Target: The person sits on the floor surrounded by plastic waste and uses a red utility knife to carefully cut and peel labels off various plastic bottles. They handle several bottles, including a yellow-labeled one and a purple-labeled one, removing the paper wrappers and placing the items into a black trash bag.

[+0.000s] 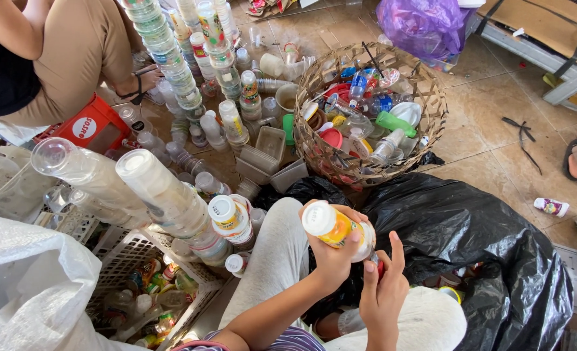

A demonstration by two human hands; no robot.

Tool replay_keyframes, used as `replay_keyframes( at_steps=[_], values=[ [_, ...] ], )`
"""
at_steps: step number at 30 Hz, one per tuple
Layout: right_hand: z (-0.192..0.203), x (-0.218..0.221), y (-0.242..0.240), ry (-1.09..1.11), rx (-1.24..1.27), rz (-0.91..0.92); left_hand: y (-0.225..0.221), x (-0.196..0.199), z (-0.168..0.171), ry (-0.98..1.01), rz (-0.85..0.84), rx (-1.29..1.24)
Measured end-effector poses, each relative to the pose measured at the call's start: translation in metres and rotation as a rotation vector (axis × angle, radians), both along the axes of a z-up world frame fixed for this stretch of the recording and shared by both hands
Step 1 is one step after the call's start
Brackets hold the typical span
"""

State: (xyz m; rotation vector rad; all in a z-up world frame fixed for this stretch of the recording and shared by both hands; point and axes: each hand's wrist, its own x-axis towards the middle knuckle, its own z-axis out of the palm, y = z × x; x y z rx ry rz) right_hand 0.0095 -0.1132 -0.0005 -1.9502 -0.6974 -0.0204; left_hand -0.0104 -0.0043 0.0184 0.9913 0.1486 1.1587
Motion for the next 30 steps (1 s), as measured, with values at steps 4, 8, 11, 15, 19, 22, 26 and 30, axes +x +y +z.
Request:
replay_keyframes(
  at_steps=[4, 8, 11, 15, 19, 22, 26, 30],
  values=[
    [0.002, 0.005, 0.0, -0.003, 0.022, -0.007, -0.005, -0.001, -0.003, -0.024, -0.072, -0.012],
    [-0.003, 0.004, -0.003, 0.052, 0.061, 0.045, 0.001, -0.002, -0.006, -0.035, -0.105, 0.017],
    [0.0, 0.007, -0.004, 0.09, 0.094, 0.041, 0.002, -0.002, -0.01, -0.039, -0.147, 0.105],
    [0.01, 0.006, -0.003, 0.073, 0.097, 0.043, 0.009, -0.003, 0.001, -0.002, -0.093, 0.3],
    [0.0, 0.008, -0.011, 0.107, 0.099, 0.062, 0.012, -0.003, 0.003, -0.034, -0.139, 0.323],
    [0.005, 0.01, -0.012, 0.065, 0.118, 0.025, 0.01, 0.0, -0.006, -0.093, -0.275, 0.287],
    [0.005, 0.01, -0.016, 0.076, 0.098, 0.033, 0.017, 0.004, -0.003, -0.074, -0.256, 0.363],
    [0.006, 0.015, -0.017, 0.094, 0.106, 0.024, 0.014, 0.003, 0.005, -0.052, -0.285, 0.39]
  ],
)
